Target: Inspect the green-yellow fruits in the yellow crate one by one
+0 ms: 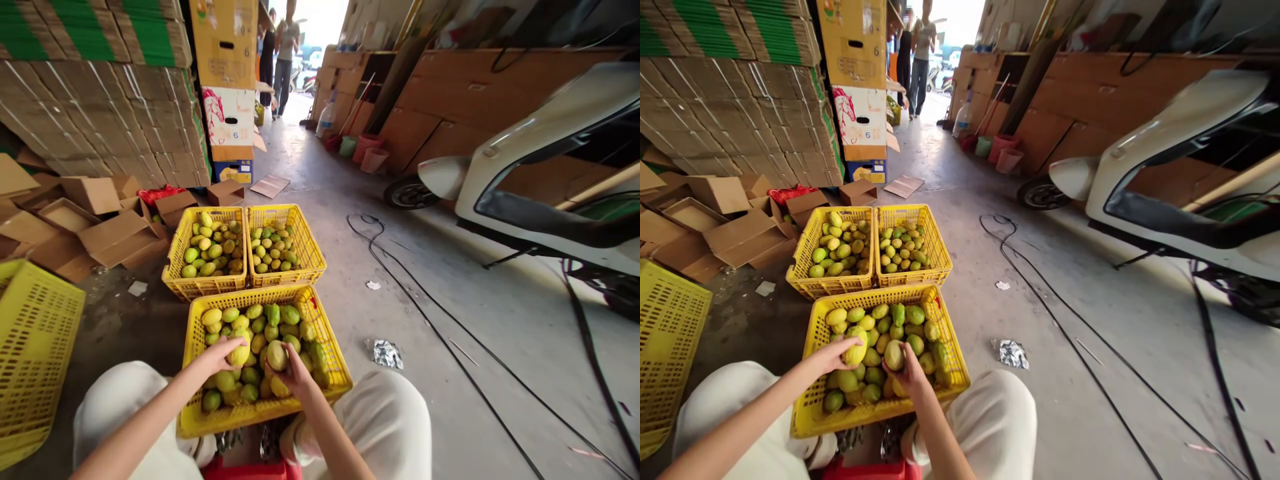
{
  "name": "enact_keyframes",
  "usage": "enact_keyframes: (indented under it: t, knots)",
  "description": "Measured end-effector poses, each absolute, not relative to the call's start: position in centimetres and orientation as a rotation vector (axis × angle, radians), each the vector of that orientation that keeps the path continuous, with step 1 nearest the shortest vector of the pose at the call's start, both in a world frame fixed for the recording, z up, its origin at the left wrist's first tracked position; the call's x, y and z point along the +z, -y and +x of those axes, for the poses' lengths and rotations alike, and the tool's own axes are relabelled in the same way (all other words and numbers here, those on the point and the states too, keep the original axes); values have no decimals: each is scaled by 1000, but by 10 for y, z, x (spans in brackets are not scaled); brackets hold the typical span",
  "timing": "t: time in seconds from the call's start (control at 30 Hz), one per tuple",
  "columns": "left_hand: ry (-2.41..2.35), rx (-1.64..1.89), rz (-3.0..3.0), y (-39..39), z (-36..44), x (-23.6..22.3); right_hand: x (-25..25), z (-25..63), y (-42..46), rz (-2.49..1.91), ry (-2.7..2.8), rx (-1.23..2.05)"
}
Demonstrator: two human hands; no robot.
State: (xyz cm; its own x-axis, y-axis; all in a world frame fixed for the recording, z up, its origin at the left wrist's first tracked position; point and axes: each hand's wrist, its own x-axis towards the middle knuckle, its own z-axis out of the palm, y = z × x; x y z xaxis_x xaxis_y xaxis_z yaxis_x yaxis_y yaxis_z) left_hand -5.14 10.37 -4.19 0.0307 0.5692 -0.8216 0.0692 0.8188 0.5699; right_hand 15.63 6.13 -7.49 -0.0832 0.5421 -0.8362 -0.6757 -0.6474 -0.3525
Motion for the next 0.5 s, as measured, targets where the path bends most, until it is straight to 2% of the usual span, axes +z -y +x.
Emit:
enact_keyframes:
  t: [0.27, 0.5]
  knots:
    - [-1261, 619, 237, -94, -41, 29, 6, 174, -90, -1206, 7, 2049]
    - [-1382, 718, 67, -90, -34, 30, 12, 185, -103, -1261, 82, 2145]
